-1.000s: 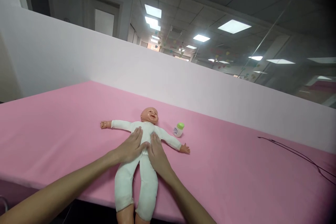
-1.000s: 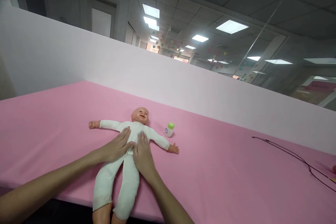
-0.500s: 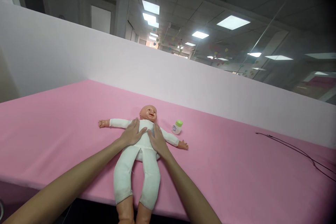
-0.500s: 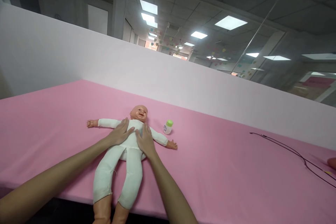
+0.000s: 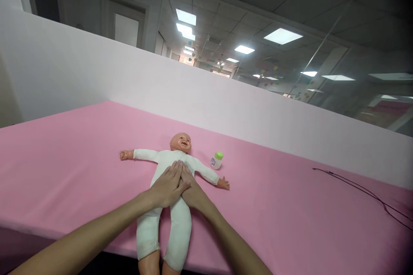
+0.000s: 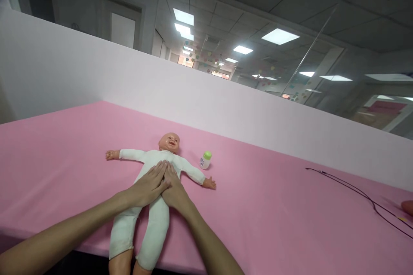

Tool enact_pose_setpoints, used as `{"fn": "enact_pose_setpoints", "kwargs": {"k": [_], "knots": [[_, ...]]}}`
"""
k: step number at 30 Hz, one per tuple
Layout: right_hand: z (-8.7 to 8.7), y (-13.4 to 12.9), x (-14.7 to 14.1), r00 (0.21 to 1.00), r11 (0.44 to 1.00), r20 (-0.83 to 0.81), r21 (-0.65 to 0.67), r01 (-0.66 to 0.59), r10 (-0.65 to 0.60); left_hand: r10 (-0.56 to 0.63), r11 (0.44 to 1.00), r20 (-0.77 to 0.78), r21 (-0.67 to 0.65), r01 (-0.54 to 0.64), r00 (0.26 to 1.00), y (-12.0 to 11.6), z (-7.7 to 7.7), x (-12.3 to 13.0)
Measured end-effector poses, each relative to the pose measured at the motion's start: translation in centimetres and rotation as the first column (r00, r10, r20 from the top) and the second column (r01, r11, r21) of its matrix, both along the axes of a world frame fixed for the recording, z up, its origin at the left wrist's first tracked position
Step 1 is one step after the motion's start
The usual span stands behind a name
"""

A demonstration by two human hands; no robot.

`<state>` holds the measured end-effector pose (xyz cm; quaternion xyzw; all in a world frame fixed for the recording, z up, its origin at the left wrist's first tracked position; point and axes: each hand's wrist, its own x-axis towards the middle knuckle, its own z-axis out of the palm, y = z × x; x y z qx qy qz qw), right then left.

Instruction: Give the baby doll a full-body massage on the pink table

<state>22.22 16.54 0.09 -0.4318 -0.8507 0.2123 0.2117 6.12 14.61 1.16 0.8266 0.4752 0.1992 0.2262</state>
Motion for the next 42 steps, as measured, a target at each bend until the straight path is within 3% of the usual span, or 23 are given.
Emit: {"fn": "enact_pose_setpoints", "kwargs": {"k": [3, 7, 11, 15, 20, 23, 26, 30, 34, 38, 42], "knots": [[-0.2, 2.3, 0.0, 0.999, 0.997, -0.041, 0.080, 0.019, -0.016, 0.009, 0.998, 0.007, 0.063, -0.009, 1.000, 2.6, -0.3, 0.6], [-0.5, 4.7, 0.0, 0.967, 0.969, -0.073, 0.005, 0.247, -0.246, 0.077, 0.995, 0.011, 0.060, -0.077, 0.997, 6.0, -1.2, -0.2], [-1.0, 4.7, 0.5, 0.923, 0.928, -0.101, -0.051, 0.369, -0.372, 0.176, 0.983, 0.084, 0.040, -0.180, 0.981, 7.3, -2.6, -2.1], [-0.9, 1.8, 1.2, 0.924, 0.922, -0.087, -0.147, 0.358, -0.373, 0.226, 0.974, 0.082, -0.021, -0.225, 0.971, 6.0, -3.2, -3.9], [-0.1, -1.6, 0.6, 0.956, 0.945, -0.070, -0.192, 0.266, -0.284, 0.064, 0.998, -0.002, -0.005, -0.064, 0.998, 2.0, -1.9, -3.0], [0.2, -1.4, -0.4, 0.988, 0.986, -0.060, -0.096, 0.138, -0.144, 0.012, 0.999, -0.002, 0.041, -0.012, 1.000, 1.3, -1.2, -1.5], [0.4, 0.2, -1.1, 0.994, 0.997, -0.075, -0.023, 0.075, -0.076, 0.039, 0.998, 0.039, 0.054, -0.041, 0.998, 2.7, -1.1, -0.8], [0.4, 2.8, -1.2, 0.983, 0.986, -0.078, -0.001, 0.169, -0.168, 0.073, 0.995, 0.089, 0.060, -0.078, 0.993, 5.5, -1.4, -1.1], [-0.1, 4.3, -0.9, 0.953, 0.957, -0.096, -0.008, 0.289, -0.289, 0.143, 0.988, 0.110, 0.035, -0.148, 0.984, 6.8, -2.1, -1.9], [-1.4, 3.9, -0.2, 0.924, 0.937, -0.155, -0.045, 0.346, -0.349, 0.209, 0.978, 0.158, -0.036, -0.206, 0.965, 6.5, -3.1, -3.2], [-1.9, 1.5, 0.8, 0.915, 0.926, -0.159, -0.135, 0.353, -0.372, 0.224, 0.970, 0.128, -0.121, -0.209, 0.966, 4.6, -3.1, -4.6]]}}
